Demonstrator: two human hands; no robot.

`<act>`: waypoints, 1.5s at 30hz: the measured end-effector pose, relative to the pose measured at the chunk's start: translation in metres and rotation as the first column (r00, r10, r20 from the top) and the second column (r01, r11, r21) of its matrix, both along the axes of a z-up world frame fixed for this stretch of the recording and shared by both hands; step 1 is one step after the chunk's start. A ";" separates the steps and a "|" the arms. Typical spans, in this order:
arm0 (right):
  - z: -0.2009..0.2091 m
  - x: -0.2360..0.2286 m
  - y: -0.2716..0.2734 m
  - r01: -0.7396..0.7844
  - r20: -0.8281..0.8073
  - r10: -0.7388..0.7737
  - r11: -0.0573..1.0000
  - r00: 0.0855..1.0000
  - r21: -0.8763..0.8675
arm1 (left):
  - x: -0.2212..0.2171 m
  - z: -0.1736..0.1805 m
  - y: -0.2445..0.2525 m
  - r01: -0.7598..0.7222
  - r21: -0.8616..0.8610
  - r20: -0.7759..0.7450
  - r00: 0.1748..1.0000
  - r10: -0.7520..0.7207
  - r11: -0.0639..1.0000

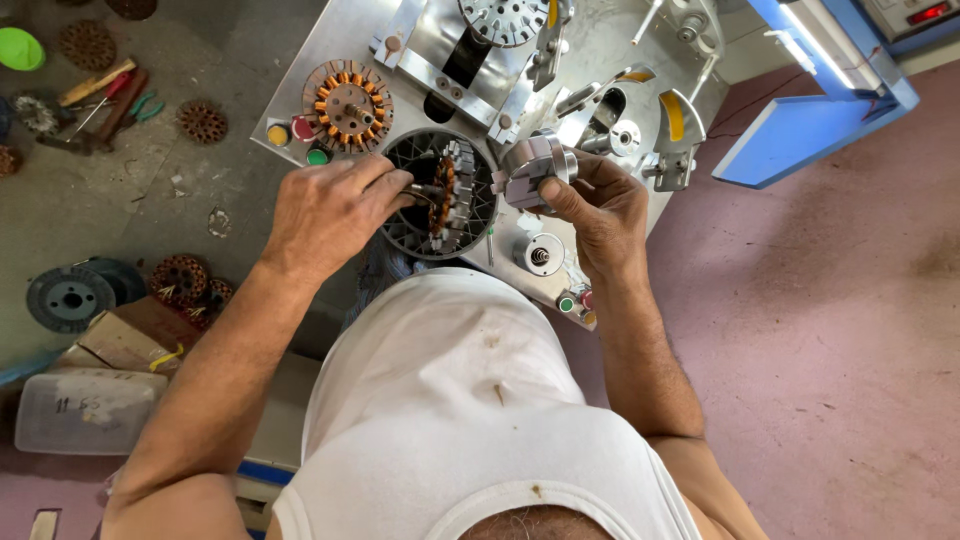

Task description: The person handles a motor stator and a cylindrical metal housing, placing them into a machine jig. They use a small metal tool to adjust the stator within the jig and operate the machine's control panel. The person then removes the stator and continues to manipulate the housing and stator by hand.

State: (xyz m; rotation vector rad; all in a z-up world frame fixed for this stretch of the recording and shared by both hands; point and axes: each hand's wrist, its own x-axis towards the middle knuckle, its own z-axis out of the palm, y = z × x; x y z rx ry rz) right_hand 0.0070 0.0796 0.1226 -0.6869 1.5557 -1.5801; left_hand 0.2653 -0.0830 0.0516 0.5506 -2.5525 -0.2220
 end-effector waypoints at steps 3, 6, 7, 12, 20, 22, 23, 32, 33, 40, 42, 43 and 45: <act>-0.006 -0.007 0.004 0.051 -0.060 -0.050 0.999 0.997 0.013 | -0.016 0.006 0.003 0.081 0.021 -0.118 0.990 -0.078 0.996; -0.012 -0.016 0.008 0.086 -0.107 -0.088 0.996 0.990 -0.024 | -0.036 0.007 0.006 0.120 0.234 -0.057 0.992 -0.110 0.965; -0.013 -0.019 0.010 0.084 -0.139 -0.086 0.996 0.987 -0.018 | -0.039 0.007 0.008 0.121 0.313 -0.116 0.989 -0.088 0.942; -0.016 -0.029 0.015 0.085 -0.186 -0.087 0.996 0.979 -0.017 | -0.053 -0.003 0.021 0.302 0.498 -0.475 0.879 -0.035 0.813; -0.003 -0.030 0.017 0.031 -0.221 -0.012 0.996 0.975 0.081 | -0.068 -0.011 0.033 0.243 0.557 -0.512 0.854 0.097 0.794; 0.002 -0.029 0.018 0.016 -0.219 0.001 0.997 0.976 0.074 | -0.069 -0.005 0.034 0.254 0.531 -0.541 0.836 0.092 0.808; 0.004 -0.029 0.019 0.010 -0.216 0.003 0.998 0.976 0.063 | -0.068 -0.001 0.034 0.261 0.508 -0.558 0.826 0.083 0.821; 0.008 -0.035 0.029 -0.033 -0.130 0.024 0.997 0.991 -0.063 | -0.072 0.029 0.040 0.246 0.411 -0.603 0.796 0.059 0.878; 0.008 -0.037 0.031 -0.036 -0.112 0.027 0.996 0.993 -0.082 | -0.073 0.031 0.041 0.243 0.399 -0.604 0.795 0.054 0.884; 0.011 -0.041 0.039 -0.052 -0.077 0.042 0.990 0.996 -0.130 | -0.077 0.043 0.049 0.234 0.391 -0.603 0.796 0.056 0.890; 0.012 -0.041 0.039 -0.057 -0.075 0.047 0.989 0.996 -0.136 | -0.080 0.045 0.051 0.241 0.378 -0.609 0.792 0.045 0.894; 0.013 -0.041 0.039 -0.058 -0.089 0.047 0.990 0.995 -0.128 | -0.080 0.046 0.052 0.236 0.394 -0.607 0.793 0.059 0.888; 0.015 -0.042 0.037 -0.055 -0.120 0.041 0.992 0.992 -0.113 | -0.081 0.048 0.055 0.233 0.424 -0.603 0.793 0.081 0.875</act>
